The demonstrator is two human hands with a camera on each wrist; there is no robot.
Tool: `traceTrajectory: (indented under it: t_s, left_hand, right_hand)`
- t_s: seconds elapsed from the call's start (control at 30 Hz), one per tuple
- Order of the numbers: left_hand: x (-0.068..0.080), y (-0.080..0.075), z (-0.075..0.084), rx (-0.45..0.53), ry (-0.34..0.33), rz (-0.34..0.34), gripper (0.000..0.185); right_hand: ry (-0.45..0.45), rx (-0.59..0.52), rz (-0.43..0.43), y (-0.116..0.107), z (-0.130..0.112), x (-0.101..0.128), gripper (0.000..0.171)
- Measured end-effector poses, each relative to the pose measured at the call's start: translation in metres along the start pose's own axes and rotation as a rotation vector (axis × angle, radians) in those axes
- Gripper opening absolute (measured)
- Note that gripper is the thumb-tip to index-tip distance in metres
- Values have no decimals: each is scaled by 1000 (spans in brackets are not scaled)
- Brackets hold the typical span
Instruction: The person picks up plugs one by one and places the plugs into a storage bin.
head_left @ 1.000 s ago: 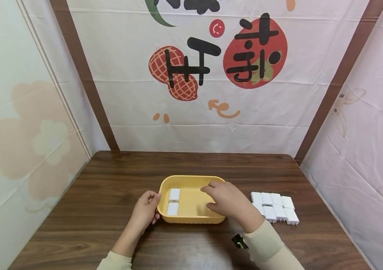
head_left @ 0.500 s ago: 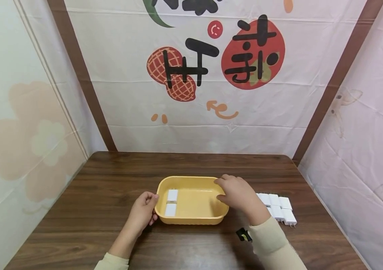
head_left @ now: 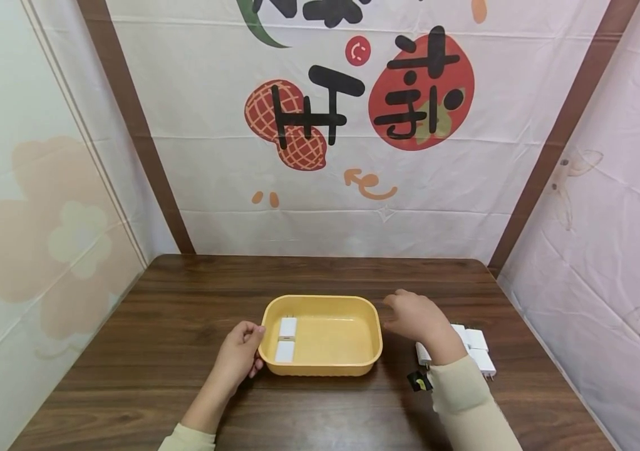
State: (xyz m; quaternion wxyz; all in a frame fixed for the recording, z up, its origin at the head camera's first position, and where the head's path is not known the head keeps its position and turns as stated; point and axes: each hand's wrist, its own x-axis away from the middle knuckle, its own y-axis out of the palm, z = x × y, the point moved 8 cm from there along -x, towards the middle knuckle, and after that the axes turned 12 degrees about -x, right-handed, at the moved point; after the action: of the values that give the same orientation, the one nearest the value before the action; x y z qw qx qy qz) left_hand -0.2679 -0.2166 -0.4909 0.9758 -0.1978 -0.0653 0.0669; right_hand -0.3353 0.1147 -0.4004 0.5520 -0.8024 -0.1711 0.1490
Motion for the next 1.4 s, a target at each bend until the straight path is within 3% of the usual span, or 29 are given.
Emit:
traceTrajectory:
  t_s: [0.2, 0.5, 0.87, 1.1, 1.4]
  left_hand:
    - [1, 1, -2, 5, -4, -2, 30]
    - [1, 1, -3, -1, 1, -8, 31]
    - [1, -1, -2, -2, -12, -7, 31]
    - [0, -1, -1, -7, -17, -7, 30]
    - [-3, 0, -3, -18, -25, -1, 29]
  right_hand:
    - [94, -35, -76, 5, 29, 1, 40]
    - [143, -104, -110, 7, 55, 3, 45]
    - [151, -163, -166, 15, 72, 6, 45]
    - [204, -198, -174, 16, 85, 11, 49]
    - [200, -197, -173, 16, 90, 9, 46]
